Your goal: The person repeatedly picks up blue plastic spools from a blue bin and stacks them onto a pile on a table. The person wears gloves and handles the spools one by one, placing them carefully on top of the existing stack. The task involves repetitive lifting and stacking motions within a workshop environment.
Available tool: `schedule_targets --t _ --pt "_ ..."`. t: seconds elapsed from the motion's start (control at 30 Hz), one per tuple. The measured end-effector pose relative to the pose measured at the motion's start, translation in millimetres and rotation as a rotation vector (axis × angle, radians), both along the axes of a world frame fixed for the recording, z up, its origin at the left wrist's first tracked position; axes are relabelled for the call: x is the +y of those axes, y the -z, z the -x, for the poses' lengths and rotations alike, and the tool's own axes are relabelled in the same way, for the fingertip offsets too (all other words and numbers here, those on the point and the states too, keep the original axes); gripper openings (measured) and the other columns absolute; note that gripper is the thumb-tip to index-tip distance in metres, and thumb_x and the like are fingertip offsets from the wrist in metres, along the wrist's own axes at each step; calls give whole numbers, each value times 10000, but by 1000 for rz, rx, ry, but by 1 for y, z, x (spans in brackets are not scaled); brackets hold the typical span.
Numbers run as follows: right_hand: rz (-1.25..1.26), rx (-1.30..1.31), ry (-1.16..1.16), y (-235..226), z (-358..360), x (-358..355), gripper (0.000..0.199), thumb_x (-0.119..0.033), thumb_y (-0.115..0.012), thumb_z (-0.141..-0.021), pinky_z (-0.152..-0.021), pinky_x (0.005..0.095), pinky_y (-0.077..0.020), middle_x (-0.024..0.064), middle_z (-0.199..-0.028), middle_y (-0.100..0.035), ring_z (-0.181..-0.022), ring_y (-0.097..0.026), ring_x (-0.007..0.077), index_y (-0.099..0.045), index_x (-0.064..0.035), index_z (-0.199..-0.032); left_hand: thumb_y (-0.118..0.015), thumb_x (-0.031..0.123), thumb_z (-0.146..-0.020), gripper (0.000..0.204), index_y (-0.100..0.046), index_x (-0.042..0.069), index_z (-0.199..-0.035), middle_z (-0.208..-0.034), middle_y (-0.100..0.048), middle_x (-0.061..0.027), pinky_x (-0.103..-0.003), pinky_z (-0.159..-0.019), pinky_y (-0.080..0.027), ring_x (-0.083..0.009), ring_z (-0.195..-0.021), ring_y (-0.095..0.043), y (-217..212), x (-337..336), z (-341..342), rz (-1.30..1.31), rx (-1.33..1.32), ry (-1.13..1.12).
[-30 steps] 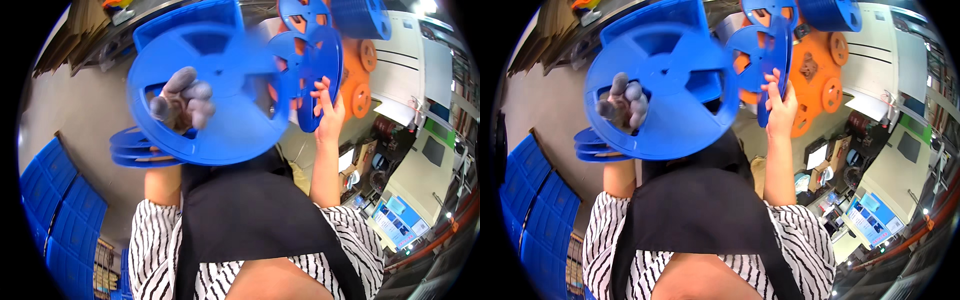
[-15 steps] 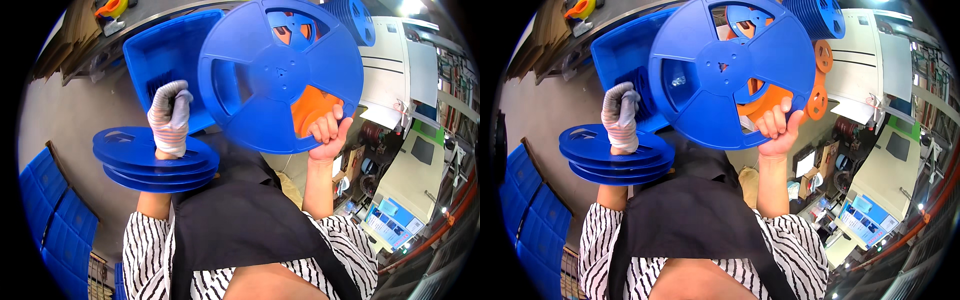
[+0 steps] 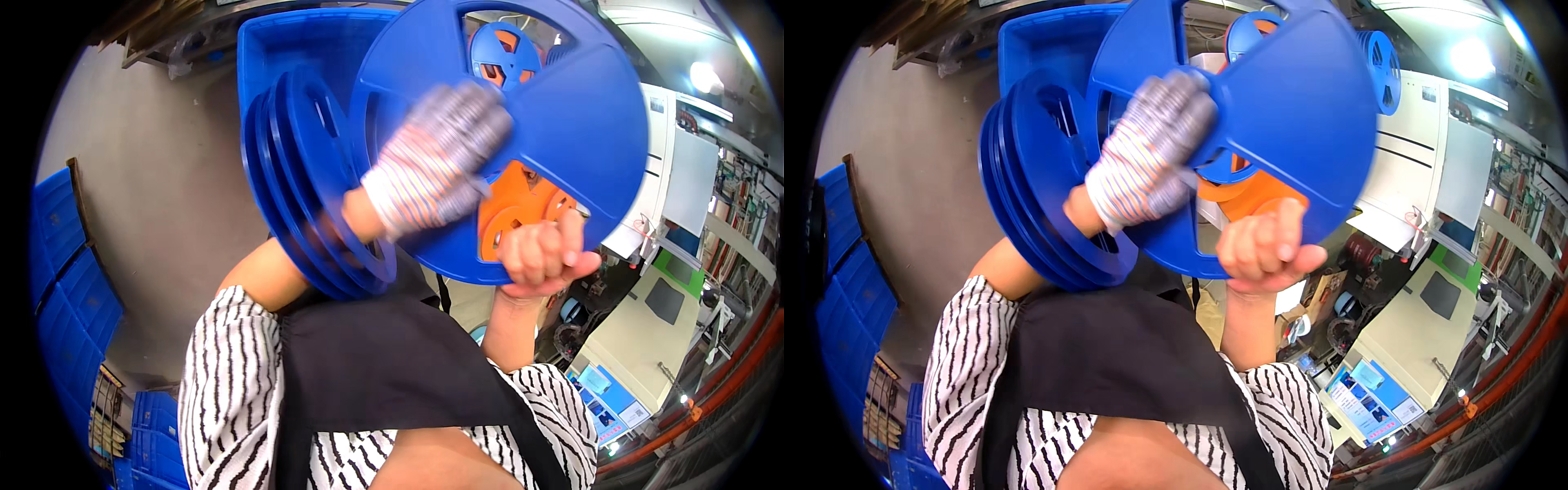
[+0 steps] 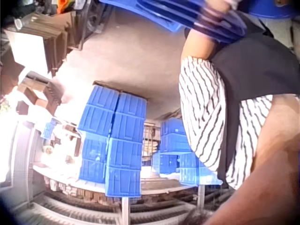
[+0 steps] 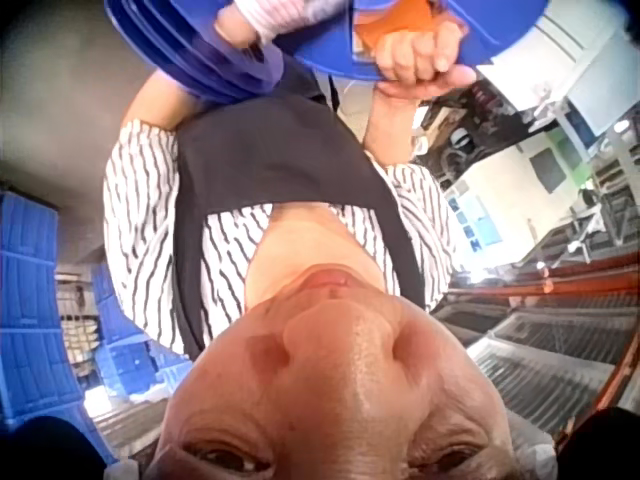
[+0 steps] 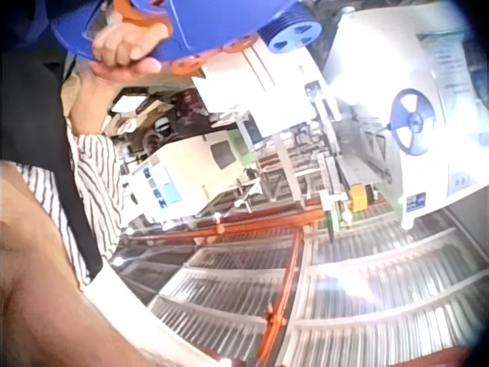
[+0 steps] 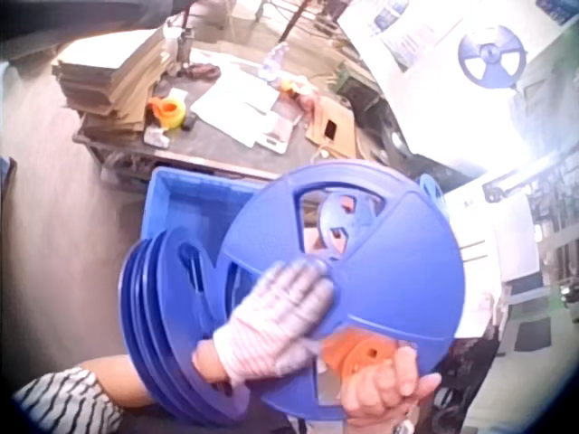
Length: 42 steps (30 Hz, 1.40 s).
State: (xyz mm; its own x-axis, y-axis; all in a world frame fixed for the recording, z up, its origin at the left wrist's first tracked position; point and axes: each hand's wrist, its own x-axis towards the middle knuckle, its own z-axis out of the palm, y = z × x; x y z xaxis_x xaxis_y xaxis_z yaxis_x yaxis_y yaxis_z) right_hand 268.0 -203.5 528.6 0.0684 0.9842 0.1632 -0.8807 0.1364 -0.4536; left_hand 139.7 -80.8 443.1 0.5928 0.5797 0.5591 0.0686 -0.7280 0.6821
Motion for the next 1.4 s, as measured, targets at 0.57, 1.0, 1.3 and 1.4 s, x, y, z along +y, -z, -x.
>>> schedule_targets --t 0.57,1.0,1.3,1.4 --pt "-92 212 145 -4 -47 -18 259 -232 -598 -972 -329 196 -185 -43 -502 -303 -344 -251 33 -419 -80 -863 -483 222 -906 564 -415 64 -1444 -1518 -355 -163 -479 -1189 -150 -349 -1436 -272 39 0 16 87 151 -138" --pt "-100 116 130 2 -29 -8 249 -172 -583 -975 -318 200 -177 -46 -485 -306 -333 -257 30 -407 -75 -828 -622 549 -802 607 -620 9 -1081 -959 -655 -188 -546 -1132 -190 -383 -950 -602 -14 -3 7 397 238 8" --pt "-89 23 131 -3 -33 -7 256 -221 -592 -976 -331 189 -159 -54 -496 -307 -339 -259 20 -416 -75 -861 -532 186 -997 181 -608 23 -1025 -768 -569 -42 -241 -521 -400 -83 -649 -485 8 -7 10 1164 -233 282" --pt "-45 -80 154 -4 -35 -7 269 -259 -605 -967 -338 187 -171 -65 -506 -318 -344 -263 18 -430 -72 -887 -563 149 -977 164 -594 33 -1089 -825 -583 -38 -223 -553 -437 -93 -672 -522 11 -9 2 1125 -338 128"
